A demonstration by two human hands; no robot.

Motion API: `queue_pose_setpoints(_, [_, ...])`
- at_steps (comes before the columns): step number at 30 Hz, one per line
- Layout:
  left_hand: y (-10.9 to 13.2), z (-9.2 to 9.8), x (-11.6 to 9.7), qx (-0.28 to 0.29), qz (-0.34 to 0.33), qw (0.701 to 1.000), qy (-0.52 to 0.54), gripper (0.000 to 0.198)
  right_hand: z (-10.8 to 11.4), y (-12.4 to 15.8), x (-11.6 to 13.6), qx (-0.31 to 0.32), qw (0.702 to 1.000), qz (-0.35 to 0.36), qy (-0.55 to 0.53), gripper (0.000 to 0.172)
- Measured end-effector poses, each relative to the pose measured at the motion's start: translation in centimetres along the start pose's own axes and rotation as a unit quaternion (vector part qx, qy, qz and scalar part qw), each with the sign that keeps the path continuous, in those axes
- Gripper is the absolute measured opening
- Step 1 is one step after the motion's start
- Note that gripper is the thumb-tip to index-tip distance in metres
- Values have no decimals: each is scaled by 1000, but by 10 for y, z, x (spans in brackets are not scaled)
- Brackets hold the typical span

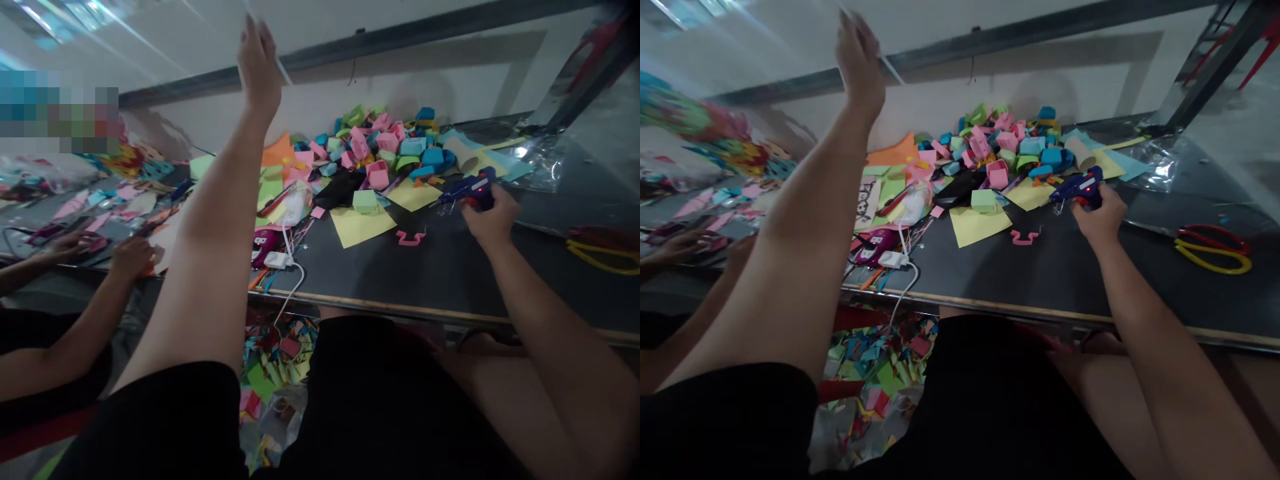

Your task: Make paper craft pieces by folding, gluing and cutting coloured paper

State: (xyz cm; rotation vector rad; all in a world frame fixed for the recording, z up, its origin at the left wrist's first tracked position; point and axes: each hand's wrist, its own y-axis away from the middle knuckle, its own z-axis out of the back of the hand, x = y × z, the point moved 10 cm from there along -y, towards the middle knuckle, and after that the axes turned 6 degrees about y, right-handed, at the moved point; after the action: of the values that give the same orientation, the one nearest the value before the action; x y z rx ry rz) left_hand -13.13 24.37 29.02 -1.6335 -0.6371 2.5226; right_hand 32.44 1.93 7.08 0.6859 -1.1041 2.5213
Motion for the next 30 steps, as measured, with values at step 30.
queue_pose_setpoints(30, [217,-268,-58,282,350,676,585,42,-25,55,86,109,932,339,-68,45])
